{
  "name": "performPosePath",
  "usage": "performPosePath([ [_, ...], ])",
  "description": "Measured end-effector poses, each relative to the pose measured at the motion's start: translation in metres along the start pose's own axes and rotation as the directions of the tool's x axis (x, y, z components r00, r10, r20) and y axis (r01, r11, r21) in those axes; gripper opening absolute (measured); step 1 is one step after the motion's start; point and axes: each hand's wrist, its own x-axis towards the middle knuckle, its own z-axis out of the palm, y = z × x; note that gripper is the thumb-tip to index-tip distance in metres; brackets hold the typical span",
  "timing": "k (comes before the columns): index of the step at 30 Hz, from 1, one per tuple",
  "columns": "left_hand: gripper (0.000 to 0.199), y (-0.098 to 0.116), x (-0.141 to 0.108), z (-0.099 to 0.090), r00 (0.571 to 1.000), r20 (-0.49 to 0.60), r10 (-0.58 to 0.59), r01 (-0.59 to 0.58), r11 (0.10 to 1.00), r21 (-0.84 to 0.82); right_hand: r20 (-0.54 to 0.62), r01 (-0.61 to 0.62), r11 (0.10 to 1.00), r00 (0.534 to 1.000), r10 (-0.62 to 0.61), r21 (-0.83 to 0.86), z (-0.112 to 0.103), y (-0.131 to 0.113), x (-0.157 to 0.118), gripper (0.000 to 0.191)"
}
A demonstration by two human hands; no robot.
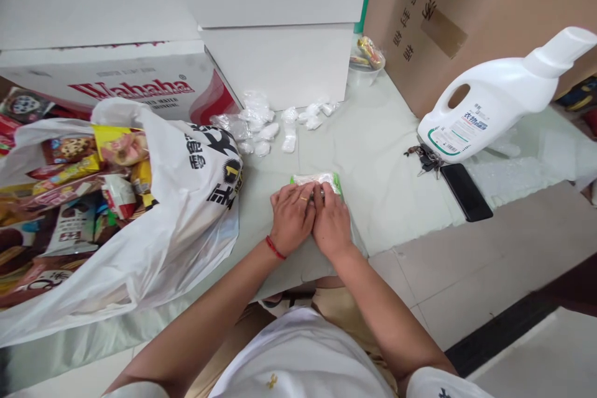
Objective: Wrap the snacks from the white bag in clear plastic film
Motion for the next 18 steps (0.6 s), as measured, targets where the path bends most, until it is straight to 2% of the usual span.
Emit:
performPosePath([
  [5, 0.060, -0.009, 0.000, -0.002, 0.967, 0.157, 0.201, -0.216, 0.973, 0.083, 0.088, 0.135, 0.948, 0.982, -0.167, 0.289, -0.011, 0.012, -0.003, 0.078],
  [7, 0.064, -0.010, 0.003, -0.001, 0.961, 0.170, 0.217, -0.243, 0.958, 0.153, 0.108, 0.155, 0.907, 0.971, -0.213, 0.391, -0.019, 0.020, -0.003, 0.077],
  [9, 0.065, -0.010, 0.009, 0.001, 0.961, 0.167, 0.222, -0.256, 0.941, 0.223, 0.125, 0.112, 0.866, 0.973, -0.196, 0.487, -0.027, 0.029, -0.001, 0.068],
  [11, 0.058, -0.010, 0.021, 0.004, 0.959, 0.181, 0.219, -0.262, 0.926, 0.271, 0.116, 0.013, 0.805, 0.988, -0.102, 0.593, -0.036, 0.038, 0.000, 0.055],
  [13, 0.048, -0.012, 0.035, 0.003, 0.961, 0.197, 0.196, -0.248, 0.923, 0.295, 0.055, -0.094, 0.723, 0.995, 0.077, 0.684, -0.044, 0.047, 0.002, 0.042],
  [14, 0.044, -0.013, 0.042, 0.002, 0.965, 0.196, 0.174, -0.227, 0.930, 0.290, 0.018, -0.136, 0.682, 0.984, 0.177, 0.718, -0.047, 0.052, 0.003, 0.037],
  [16, 0.042, -0.015, 0.052, -0.004, 0.986, 0.141, 0.094, -0.124, 0.968, 0.219, -0.045, -0.180, 0.623, 0.944, 0.327, 0.761, -0.049, 0.059, 0.005, 0.034],
  [18, 0.040, -0.012, 0.055, -0.010, 0.999, 0.048, -0.020, 0.019, 1.000, 0.024, -0.068, -0.173, 0.593, 0.930, 0.361, 0.787, -0.047, 0.060, 0.007, 0.042],
])
